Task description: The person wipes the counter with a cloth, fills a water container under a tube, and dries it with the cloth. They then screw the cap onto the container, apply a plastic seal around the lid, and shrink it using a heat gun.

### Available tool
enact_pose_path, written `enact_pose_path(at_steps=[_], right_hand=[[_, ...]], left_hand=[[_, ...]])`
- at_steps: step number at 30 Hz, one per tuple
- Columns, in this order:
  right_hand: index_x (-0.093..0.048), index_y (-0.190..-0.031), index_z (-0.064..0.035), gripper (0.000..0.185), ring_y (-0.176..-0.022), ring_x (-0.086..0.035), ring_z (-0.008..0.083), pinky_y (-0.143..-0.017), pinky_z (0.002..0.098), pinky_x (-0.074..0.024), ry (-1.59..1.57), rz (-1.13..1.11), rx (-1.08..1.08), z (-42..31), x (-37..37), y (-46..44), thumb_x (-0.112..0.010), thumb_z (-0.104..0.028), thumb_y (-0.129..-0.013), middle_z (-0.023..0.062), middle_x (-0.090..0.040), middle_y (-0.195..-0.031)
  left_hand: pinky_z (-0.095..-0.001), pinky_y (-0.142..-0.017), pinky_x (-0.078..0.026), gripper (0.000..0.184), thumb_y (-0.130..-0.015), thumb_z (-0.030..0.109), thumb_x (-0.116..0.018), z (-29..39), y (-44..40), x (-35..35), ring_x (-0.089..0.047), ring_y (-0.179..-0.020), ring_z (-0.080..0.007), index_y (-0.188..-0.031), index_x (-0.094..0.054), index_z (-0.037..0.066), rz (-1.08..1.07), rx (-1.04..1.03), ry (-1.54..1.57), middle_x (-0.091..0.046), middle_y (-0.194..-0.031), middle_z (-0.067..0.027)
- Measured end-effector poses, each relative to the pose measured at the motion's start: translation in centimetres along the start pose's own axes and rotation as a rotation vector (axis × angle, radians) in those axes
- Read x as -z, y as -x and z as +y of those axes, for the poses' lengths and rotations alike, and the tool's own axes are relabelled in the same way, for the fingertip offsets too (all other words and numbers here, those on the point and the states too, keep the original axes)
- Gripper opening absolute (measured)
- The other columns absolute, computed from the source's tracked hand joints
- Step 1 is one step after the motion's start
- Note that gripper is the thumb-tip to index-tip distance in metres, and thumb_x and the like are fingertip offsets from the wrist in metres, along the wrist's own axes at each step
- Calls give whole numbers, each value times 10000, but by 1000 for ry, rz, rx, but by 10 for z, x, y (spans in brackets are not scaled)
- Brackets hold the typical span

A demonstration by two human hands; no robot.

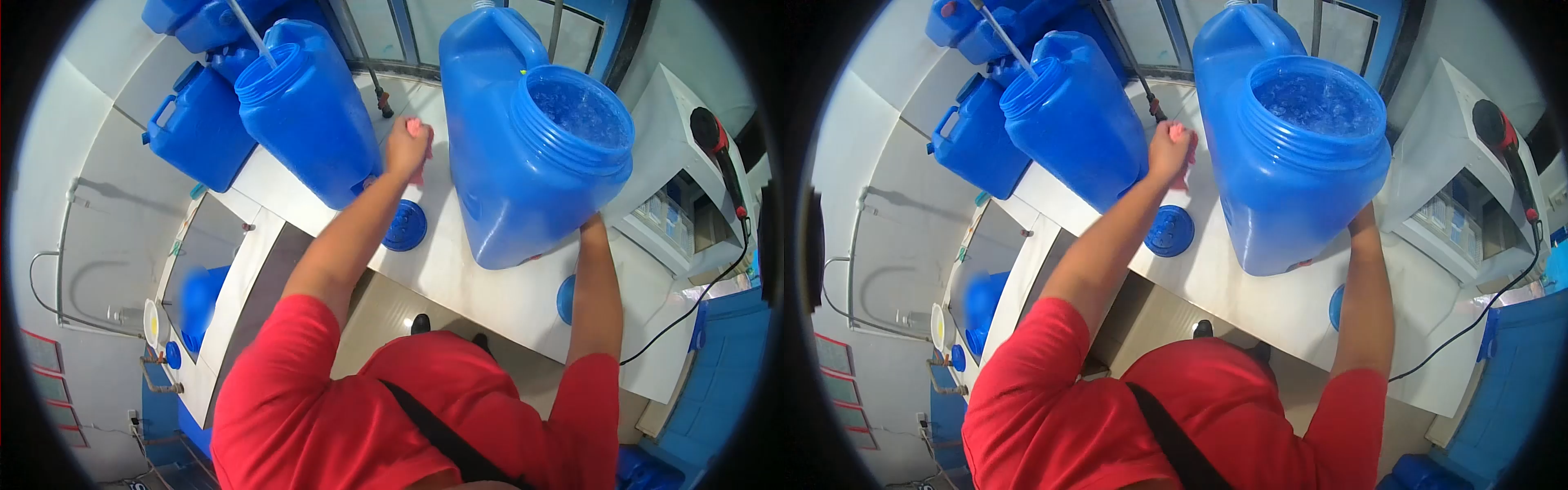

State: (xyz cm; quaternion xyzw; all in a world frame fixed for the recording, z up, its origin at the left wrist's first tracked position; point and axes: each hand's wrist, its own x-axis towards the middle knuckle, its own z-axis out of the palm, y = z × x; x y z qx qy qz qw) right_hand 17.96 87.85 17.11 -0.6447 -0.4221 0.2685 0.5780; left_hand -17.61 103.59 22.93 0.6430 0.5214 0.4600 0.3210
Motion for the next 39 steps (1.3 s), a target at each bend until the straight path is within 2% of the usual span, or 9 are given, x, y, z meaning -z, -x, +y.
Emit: enact_pose_path(at_steps=[3, 6, 12, 21, 27, 32, 34, 36, 39], right_hand=[[-567, -1348, -41, 431, -1091, -635, 190, -976, 351, -487, 387, 47, 431, 16, 16, 53, -644, -251, -979, 150, -668, -1180], [-549, -1374, -27, 448, -1033, -656, 188, -948, 330, -501, 243, 75, -100, -50, 27, 141, -660, -185, -969, 147, -678, -1145], [-504, -1414, -13, 447, -1035, -644, 167, -909, 310, -493, 177, 82, -291, -44, 78, 285, -620, -136, -1001, 136, -686, -1125], [-630, -1245, 1, 284, -1008, -651, 176, -888, 322, -527, 319, 195, -65, -50, 76, 296, -633, -95, -978, 114, -660, -1180], [-634, -1210, -14, 268, -1026, -664, 209, -901, 338, -529, 313, 55, 49, -87, 53, 264, -655, -134, -971, 117, -668, -1179], [-525, -1354, -72, 380, -1123, -635, 261, -958, 417, -521, -588, -268, -128, -104, 2, 284, -607, -225, -1016, 116, -625, -1268], [-486, -1384, -74, 405, -1146, -627, 288, -974, 449, -520, -1239, -371, -440, -101, -7, 291, -563, -267, -1036, 155, -608, -1282], [-479, -1385, -72, 408, -1140, -632, 310, -950, 465, -537, -1452, -382, -519, -69, 3, 297, -529, -298, -1048, 187, -597, -1282], [-514, -1318, -51, 357, -789, -673, 270, -589, 387, -566, -1066, 42, -630, -76, 39, 298, -505, -289, -1053, 208, -641, -1122]], left_hand=[[-360, -575, -511, 382, -921, 198, -650, -42, -68, -14, -604, -659, -226, -1252, -552, 34, -5, 9, -136, -637, -956, -115], [-399, -708, -510, 409, -899, 176, -631, -72, -112, -27, -602, -822, -266, -1289, -553, 77, 6, 59, -348, -602, -1079, -119], [-475, -975, -508, 509, -857, 130, -594, -74, -134, -40, -597, -1148, -347, -1363, -554, 163, -36, 151, -501, -532, -1324, -126], [-440, -788, -597, 549, -912, 210, -627, -133, -131, -43, -688, -966, -316, -1413, -489, 33, -216, 187, 195, -610, -1199, -211], [-262, -752, -527, 215, -974, 166, -671, 40, 59, 57, -642, -822, -153, -1087, -552, 27, -485, 42, 344, -639, -971, -91], [-317, -713, -595, 370, -915, 228, -741, 106, 202, 57, -692, -973, -210, -1145, -532, 27, -990, -28, 340, -619, -1095, -140], [-446, -1095, -405, 537, -935, 260, -711, 131, 230, 12, -545, -1278, -300, -1359, -513, -4, -1074, -548, 306, -595, -1281, -170], [-431, -1094, -407, 513, -966, 259, -663, 138, 233, -36, -541, -1291, -326, -1379, -518, -8, -1000, -837, 159, -585, -1333, -188], [-423, -1101, -409, 477, -925, 200, -658, 134, 241, -106, -561, -1256, -373, -1336, -541, -12, -920, -354, 253, -593, -1306, -221]])
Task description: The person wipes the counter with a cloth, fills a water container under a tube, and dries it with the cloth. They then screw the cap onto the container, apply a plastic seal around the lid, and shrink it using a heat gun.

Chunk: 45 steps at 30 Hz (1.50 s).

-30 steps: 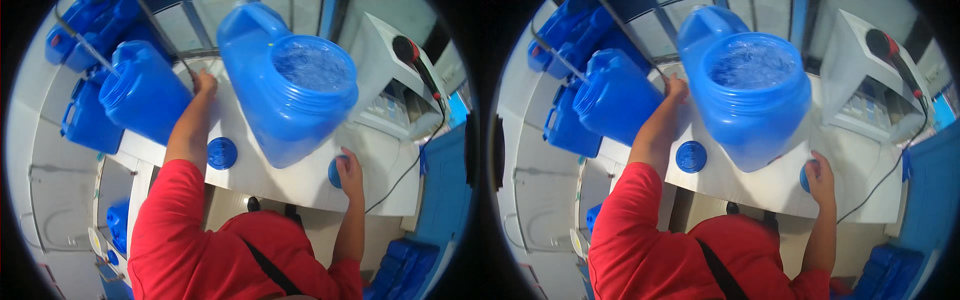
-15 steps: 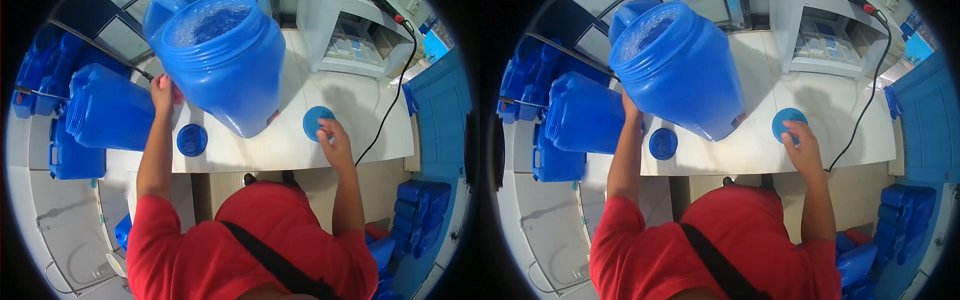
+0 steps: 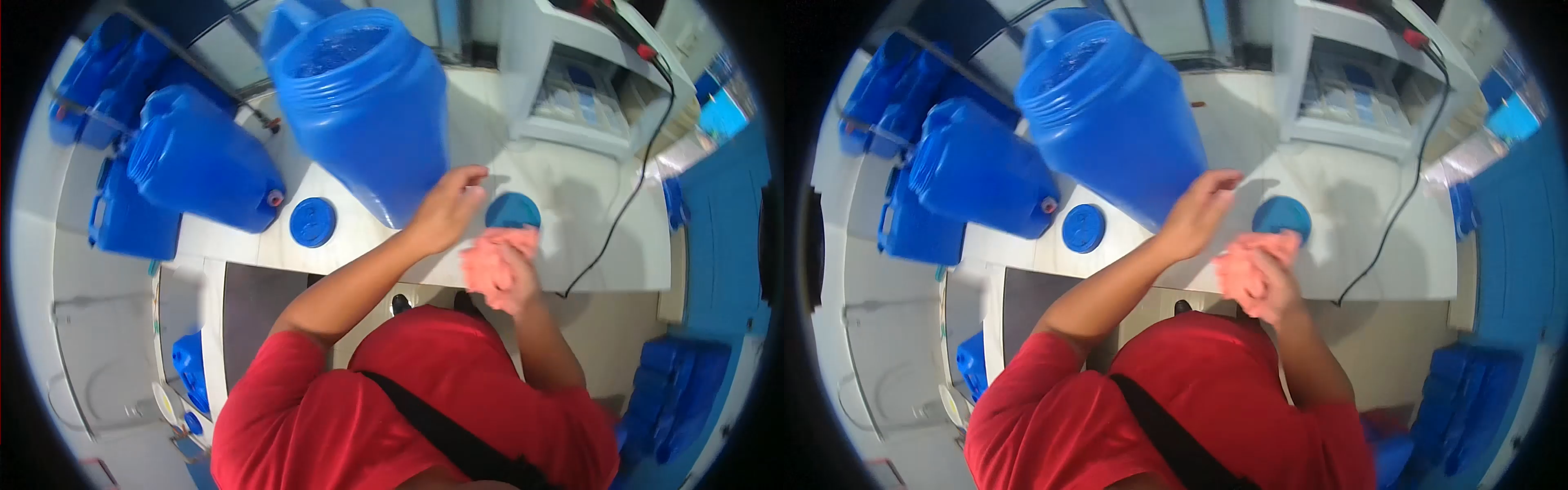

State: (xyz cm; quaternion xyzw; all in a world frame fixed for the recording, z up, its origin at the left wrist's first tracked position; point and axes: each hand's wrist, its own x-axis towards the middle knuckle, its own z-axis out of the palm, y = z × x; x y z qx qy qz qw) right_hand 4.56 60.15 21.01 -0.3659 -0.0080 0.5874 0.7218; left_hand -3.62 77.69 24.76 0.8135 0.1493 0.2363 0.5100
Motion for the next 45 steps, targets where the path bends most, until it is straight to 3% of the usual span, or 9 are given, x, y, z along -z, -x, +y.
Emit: enact_pose_path(at_steps=[5, 12, 16, 20, 22, 26, 28, 38, 45], right_hand=[[-593, -1140, 8, 381, -744, -630, 225, -545, 338, -521, 477, -156, 363, -68, 71, 26, -468, -338, -1039, 157, -667, -993], [-494, -1298, 6, 465, -755, -644, 267, -588, 371, -540, 307, -53, 553, -128, 17, 74, -565, -347, -1004, 163, -653, -985], [-590, -1116, -17, 305, -572, -579, 170, -520, 289, -481, 926, -290, 1232, -238, -24, 79, -663, -267, -958, 95, -628, -733], [-592, -877, -50, 199, -458, -481, 52, -409, 209, -337, 1285, 28, 1460, -358, -88, 53, -556, -177, -1026, 3, -581, -654], [-598, -1050, -58, 145, -501, -546, 89, -436, 241, -402, 1357, 52, 1490, -424, -79, -5, -588, -195, -1002, 31, -622, -709], [-572, -1254, -33, 455, -778, -724, 259, -677, 368, -565, 1732, 313, 1748, -535, -12, -127, -719, -251, -883, 158, -724, -932], [-563, -1301, -26, 591, -1033, -701, 372, -887, 450, -542, 1824, 267, 1232, -536, -7, -143, -763, -279, -806, 246, -706, -1098], [-591, -1300, -45, 553, -1077, -678, 384, -931, 437, -528, 1935, 410, 1272, -534, -5, -150, -732, -213, -792, 241, -698, -1135], [-601, -1320, -42, 530, -1126, -677, 296, -955, 378, -517, 1566, 578, 1790, -528, -49, -96, -745, -230, -846, 181, -692, -1225]], left_hand=[[-576, -1039, -409, 809, -664, 442, -835, -72, -15, -83, -448, -1319, -456, -1287, -544, 15, -180, -378, -670, -451, -1443, -254], [-553, -936, -451, 963, -535, 447, -864, -39, -32, -120, -473, -1228, -409, -1331, -498, 51, -332, -132, -744, -477, -1351, -208], [-503, -985, -431, 917, -566, 409, -864, 81, -33, -75, -474, -1191, -435, -1295, -465, 22, -285, -192, -539, -476, -1223, -251], [-455, -1056, -423, 938, -650, 417, -846, 221, -35, 22, -503, -1227, -461, -1412, -453, 36, -28, -560, -794, -469, -1369, -278], [-487, -1062, -443, 927, -710, 522, -790, 253, -48, 76, -515, -1266, -485, -1474, -466, 108, 83, -560, -994, -480, -1430, -263], [-515, -1063, -453, 911, -737, 612, -723, 251, -71, 157, -516, -1280, -495, -1490, -475, 162, 61, -120, -1106, -484, -1443, -254], [-534, -1064, -460, 904, -755, 672, -678, 250, -82, 183, -516, -1290, -501, -1500, -481, 199, 53, 160, -1154, -487, -1452, -248], [-570, -1099, -434, 945, -749, 811, -536, 229, -97, 182, -463, -1344, -525, -1523, -458, 276, -59, 391, -1223, -442, -1498, -260], [-584, -1103, -420, 919, -813, 840, -411, 212, -98, 162, -426, -1386, -510, -1546, -414, 286, 53, 474, -1344, -381, -1553, -258]])
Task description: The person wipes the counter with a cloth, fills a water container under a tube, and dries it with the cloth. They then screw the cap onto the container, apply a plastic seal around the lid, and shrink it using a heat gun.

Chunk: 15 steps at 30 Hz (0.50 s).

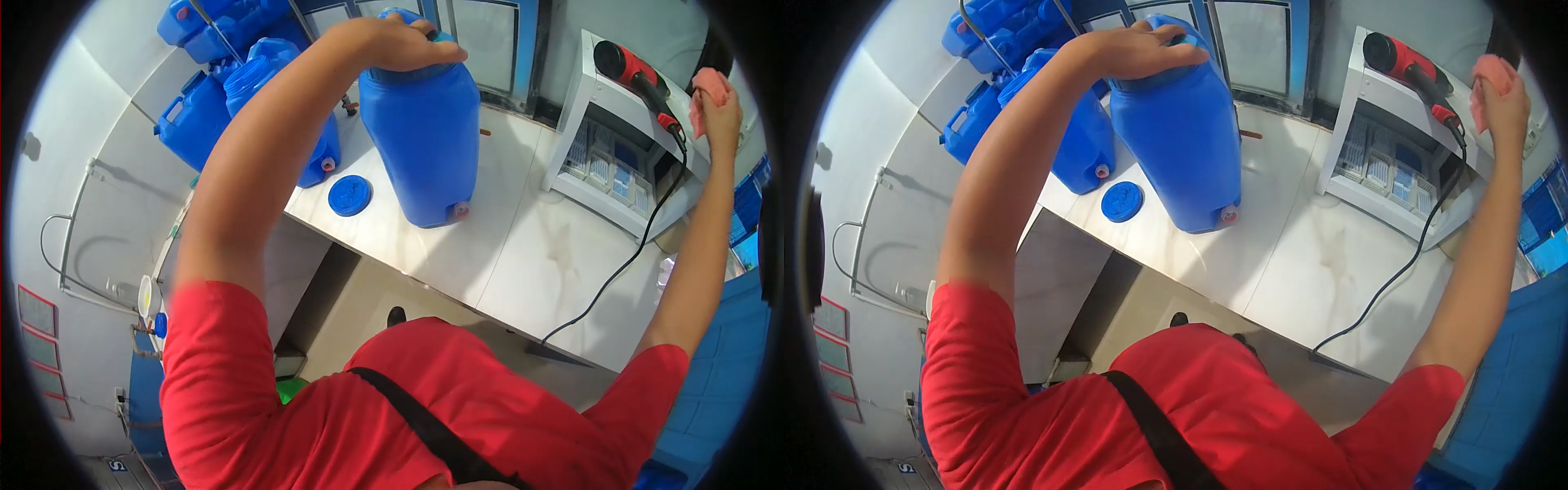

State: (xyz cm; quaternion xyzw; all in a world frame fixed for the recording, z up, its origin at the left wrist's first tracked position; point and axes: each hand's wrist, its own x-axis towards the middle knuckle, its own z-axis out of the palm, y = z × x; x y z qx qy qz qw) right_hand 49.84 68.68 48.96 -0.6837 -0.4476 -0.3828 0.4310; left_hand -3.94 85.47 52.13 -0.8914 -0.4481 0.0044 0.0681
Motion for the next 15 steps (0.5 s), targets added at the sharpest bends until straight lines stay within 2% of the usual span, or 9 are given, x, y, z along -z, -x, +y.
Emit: enact_pose_path(at_steps=[3, 5, 7, 8, 10, 11, 13, 14, 15], right_hand=[[-603, -1299, -7, 498, -1136, -658, 254, -992, 346, -495, -83, 91, 123, -33, 22, 5, -757, -220, -877, 153, -686, -1219], [-565, -1340, -1, 486, -1200, -611, 211, -1028, 319, -467, -186, -2, 83, -68, 42, 21, -711, -163, -906, 133, -637, -1299], [-533, -1369, -7, 484, -1222, -588, 191, -1030, 309, -466, -398, -67, 67, -126, 63, 53, -659, -103, -912, 120, -600, -1338], [-521, -1376, -12, 490, -1216, -587, 186, -1016, 310, -477, -532, -100, 66, -159, 73, 72, -634, -78, -904, 115, -591, -1336], [-516, -1371, -20, 513, -1188, -595, 178, -980, 314, -505, -878, -249, -41, -206, 86, 111, -568, -19, -860, 110, -600, -1283], [-516, -1367, -20, 529, -1183, -593, 173, -984, 310, -501, -996, -359, -99, -213, 83, 129, -529, 17, -840, 110, -600, -1272], [-520, -1357, -22, 539, -1150, -598, 164, -985, 302, -495, -1115, -538, -173, -225, 73, 162, -472, 58, -826, 113, -604, -1251], [-524, -1349, -23, 530, -1122, -607, 159, -982, 299, -493, -1123, -613, -177, -230, 67, 176, -453, 64, -832, 114, -607, -1240], [-526, -1343, -28, 496, -1084, -621, 157, -974, 299, -494, -1130, -635, -176, -245, 61, 187, -437, 57, -863, 117, -609, -1231]], left_hand=[[-576, -1112, -414, 935, -834, 870, -352, -13, -14, -8, -400, -1411, -496, -1557, -391, 278, -27, 0, -75, -366, -1574, -239], [-568, -1117, -412, 955, -838, 886, -327, -13, -18, -5, -384, -1423, -490, -1564, -376, 267, -34, -10, -144, -363, -1582, -228], [-565, -1127, -401, 1045, -809, 932, -266, 0, -6, 9, -363, -1437, -486, -1568, -365, 221, -110, 156, -36, -374, -1581, -216], [-565, -1127, -401, 1045, -809, 932, -266, 0, -8, 15, -363, -1437, -486, -1568, -365, 221, -106, 151, -40, -374, -1581, -216], [-582, -1098, -424, 1037, -829, 877, -427, -9, -11, 24, -365, -1446, -464, -1594, -297, 190, -160, 178, 49, -335, -1601, -213], [-582, -1098, -424, 1037, -829, 877, -427, -10, -7, 33, -365, -1446, -464, -1594, -297, 190, -158, 172, 47, -335, -1601, -213], [-502, -1188, -314, 760, -1019, 599, -418, -11, 7, 49, -355, -1447, -427, -1555, -358, 65, -89, -174, -67, -355, -1550, -290], [-502, -1188, -314, 760, -1019, 599, -418, -19, 6, 46, -355, -1447, -427, -1555, -358, 65, -91, -175, -67, -355, -1550, -290], [-502, -1195, -303, 754, -1023, 600, -408, -29, 3, 41, -349, -1453, -418, -1556, -357, 69, -86, -265, 59, -356, -1557, -276]])
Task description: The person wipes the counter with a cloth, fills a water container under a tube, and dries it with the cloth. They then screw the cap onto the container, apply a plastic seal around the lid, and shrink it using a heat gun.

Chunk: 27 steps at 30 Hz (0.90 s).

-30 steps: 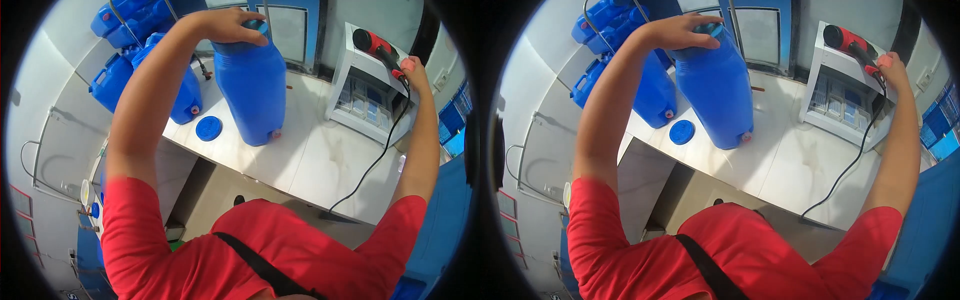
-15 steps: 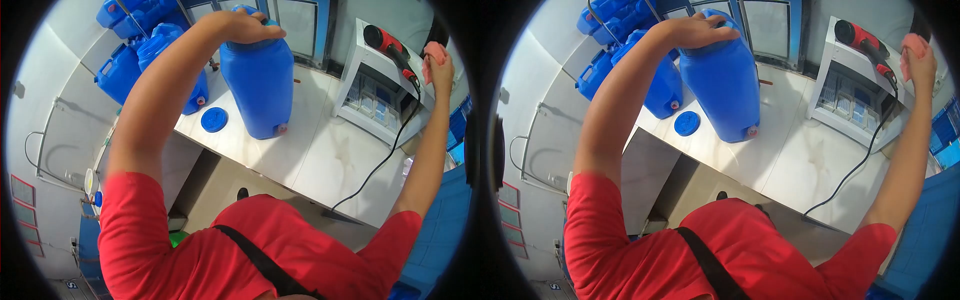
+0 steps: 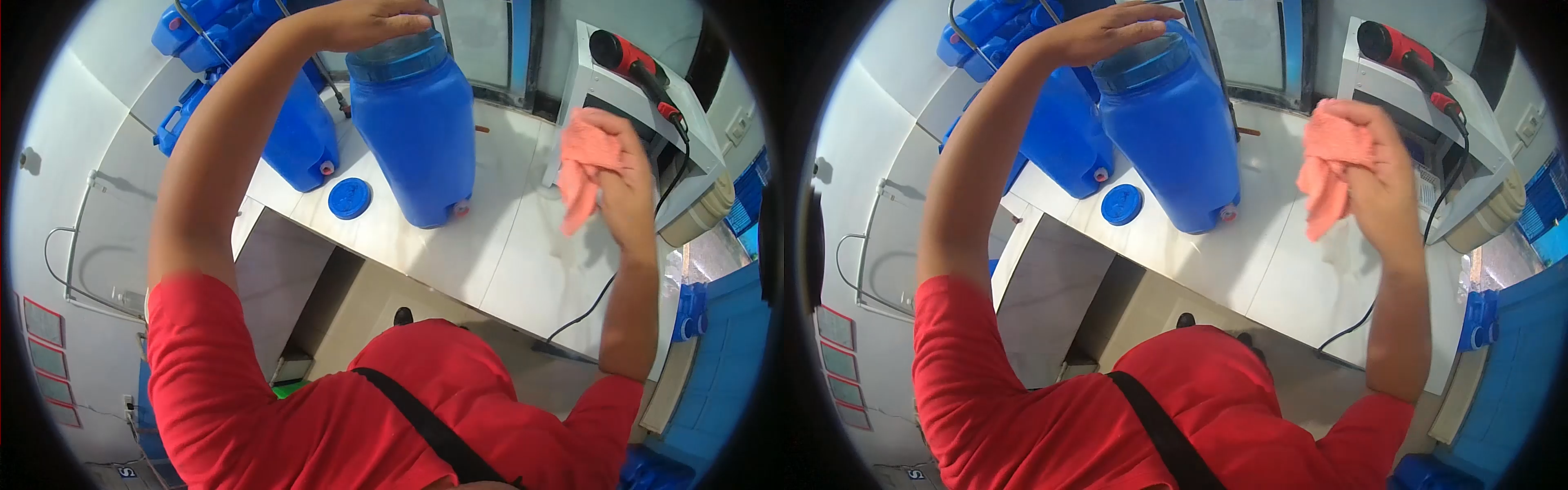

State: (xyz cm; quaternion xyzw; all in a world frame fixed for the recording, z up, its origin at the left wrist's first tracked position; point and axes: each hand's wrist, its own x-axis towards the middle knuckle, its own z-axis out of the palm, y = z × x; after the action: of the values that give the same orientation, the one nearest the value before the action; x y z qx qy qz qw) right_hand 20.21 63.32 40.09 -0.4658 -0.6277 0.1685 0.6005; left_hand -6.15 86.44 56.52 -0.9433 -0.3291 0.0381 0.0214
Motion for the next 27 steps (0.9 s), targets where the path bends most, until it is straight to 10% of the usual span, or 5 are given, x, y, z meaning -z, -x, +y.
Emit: enact_pose_path(at_steps=[7, 12, 18, 22, 27], right_hand=[[-585, -1257, -39, 298, -901, -670, 172, -823, 298, -534, -608, -87, 18, -26, -61, -59, -443, -40, -996, 109, -658, -1105], [-643, -1240, -31, 339, -1012, -671, 279, -860, 375, -541, 274, -125, 277, -69, -109, -143, -604, -169, -933, 194, -684, -1149], [-698, -1107, 9, 249, -888, -695, 277, -789, 380, -555, 415, -677, -218, -70, -156, -225, -565, -81, -917, 196, -735, -1017], [-660, -1113, -3, 253, -879, -667, 213, -755, 339, -522, 574, -763, 676, -66, -167, -208, -510, -50, -915, 94, -664, -907], [-691, -977, -26, 186, -800, -653, 260, -750, 363, -531, 455, -543, 143, -44, -93, -188, -585, -27, -825, 93, -682, -909]], left_hand=[[-536, -1139, -373, 882, -918, 659, -536, -44, 28, -64, -356, -1455, -422, -1581, -270, 142, 527, -159, 761, -309, -1591, -240], [-473, -1139, -395, 1541, -645, 367, -966, -17, 31, -139, -360, -1437, -413, -1544, 244, 47, 877, -111, 1092, -102, -1613, -317], [-462, -1128, -407, 1526, -686, 396, -936, -6, 29, -145, -384, -1416, -410, -1510, 286, -3, 999, -17, 990, -129, -1601, -309], [-459, -1162, -348, 1569, -676, 386, -944, -20, 19, -156, -353, -1442, -396, -1480, 348, 4, 1068, -155, 887, -91, -1607, -328], [-470, -1182, -312, 1629, -599, 423, -963, -10, 26, -149, -368, -1417, -458, -1495, 329, -3, 1023, -53, 981, -52, -1584, -416]])
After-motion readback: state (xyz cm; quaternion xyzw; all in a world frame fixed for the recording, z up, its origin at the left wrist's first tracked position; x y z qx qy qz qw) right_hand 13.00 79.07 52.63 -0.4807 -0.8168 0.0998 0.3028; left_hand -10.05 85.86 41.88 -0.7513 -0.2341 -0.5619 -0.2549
